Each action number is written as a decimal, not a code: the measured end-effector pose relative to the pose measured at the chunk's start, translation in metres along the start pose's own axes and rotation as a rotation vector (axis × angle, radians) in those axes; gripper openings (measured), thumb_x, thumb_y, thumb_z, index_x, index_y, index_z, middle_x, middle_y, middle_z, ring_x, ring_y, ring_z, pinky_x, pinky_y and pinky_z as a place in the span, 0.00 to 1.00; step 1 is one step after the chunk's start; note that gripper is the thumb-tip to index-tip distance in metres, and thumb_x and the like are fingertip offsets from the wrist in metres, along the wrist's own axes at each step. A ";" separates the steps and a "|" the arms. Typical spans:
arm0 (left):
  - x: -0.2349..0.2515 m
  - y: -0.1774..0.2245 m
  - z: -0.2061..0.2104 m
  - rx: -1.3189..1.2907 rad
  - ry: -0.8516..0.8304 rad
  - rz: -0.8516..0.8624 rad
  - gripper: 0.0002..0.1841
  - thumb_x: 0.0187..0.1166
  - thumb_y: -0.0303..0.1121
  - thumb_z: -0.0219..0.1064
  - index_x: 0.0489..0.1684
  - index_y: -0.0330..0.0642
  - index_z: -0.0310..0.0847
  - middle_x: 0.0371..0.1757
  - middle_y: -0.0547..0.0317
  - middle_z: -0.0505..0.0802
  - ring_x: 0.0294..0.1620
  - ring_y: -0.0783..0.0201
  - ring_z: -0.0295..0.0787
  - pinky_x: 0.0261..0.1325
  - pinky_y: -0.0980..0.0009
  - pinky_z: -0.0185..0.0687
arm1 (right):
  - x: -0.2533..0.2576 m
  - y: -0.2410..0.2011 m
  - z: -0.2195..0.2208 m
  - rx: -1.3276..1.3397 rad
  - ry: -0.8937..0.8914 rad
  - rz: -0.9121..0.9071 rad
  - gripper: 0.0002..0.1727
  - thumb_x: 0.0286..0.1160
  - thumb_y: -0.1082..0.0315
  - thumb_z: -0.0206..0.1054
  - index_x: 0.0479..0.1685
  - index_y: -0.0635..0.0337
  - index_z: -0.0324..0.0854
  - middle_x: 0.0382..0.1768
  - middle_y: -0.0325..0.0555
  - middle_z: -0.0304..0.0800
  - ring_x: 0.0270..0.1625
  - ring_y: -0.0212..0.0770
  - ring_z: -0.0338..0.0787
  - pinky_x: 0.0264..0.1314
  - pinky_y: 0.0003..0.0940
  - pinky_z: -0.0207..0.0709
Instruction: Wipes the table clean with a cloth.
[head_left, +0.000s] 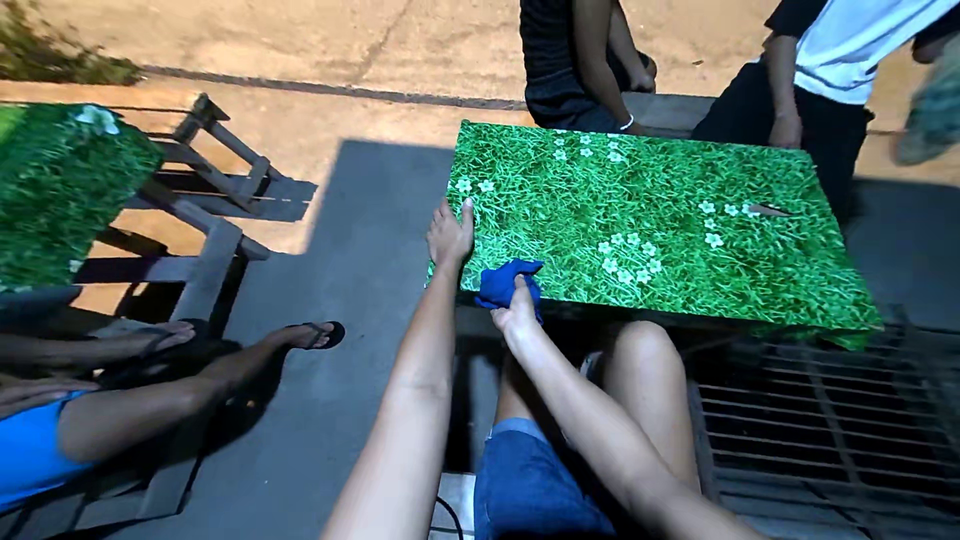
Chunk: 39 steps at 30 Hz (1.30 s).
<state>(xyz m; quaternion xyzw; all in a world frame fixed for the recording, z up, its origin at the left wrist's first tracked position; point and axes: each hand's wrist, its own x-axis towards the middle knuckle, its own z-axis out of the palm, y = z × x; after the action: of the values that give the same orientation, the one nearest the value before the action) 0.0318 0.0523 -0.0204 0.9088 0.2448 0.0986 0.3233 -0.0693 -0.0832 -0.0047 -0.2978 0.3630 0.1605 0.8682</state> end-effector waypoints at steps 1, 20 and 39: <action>0.001 -0.001 -0.003 -0.021 -0.039 0.011 0.45 0.86 0.70 0.37 0.94 0.44 0.54 0.90 0.44 0.69 0.89 0.42 0.66 0.85 0.36 0.61 | 0.002 0.005 0.002 0.013 -0.013 0.005 0.34 0.93 0.44 0.49 0.89 0.55 0.57 0.85 0.54 0.66 0.85 0.50 0.70 0.83 0.52 0.69; 0.012 0.003 -0.041 0.107 -0.411 0.014 0.49 0.84 0.74 0.32 0.99 0.50 0.31 0.99 0.51 0.36 0.98 0.43 0.21 0.89 0.25 0.15 | 0.001 0.007 -0.065 -0.509 -0.646 0.296 0.13 0.64 0.85 0.55 0.40 0.59 0.76 0.34 0.44 0.89 0.38 0.38 0.90 0.44 0.37 0.87; 0.017 -0.004 -0.016 0.220 -0.291 0.078 0.53 0.82 0.75 0.39 0.98 0.42 0.33 0.98 0.39 0.37 0.97 0.35 0.19 0.88 0.24 0.14 | 0.041 -0.220 -0.068 -1.933 -0.596 -0.835 0.42 0.66 0.64 0.80 0.84 0.63 0.69 0.84 0.71 0.65 0.89 0.67 0.62 0.89 0.69 0.55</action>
<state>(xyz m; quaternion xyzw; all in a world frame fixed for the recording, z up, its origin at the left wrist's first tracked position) 0.0394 0.0721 -0.0097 0.9521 0.1694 -0.0487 0.2499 0.0309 -0.2937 0.0156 -0.9024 -0.2704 0.1360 0.3068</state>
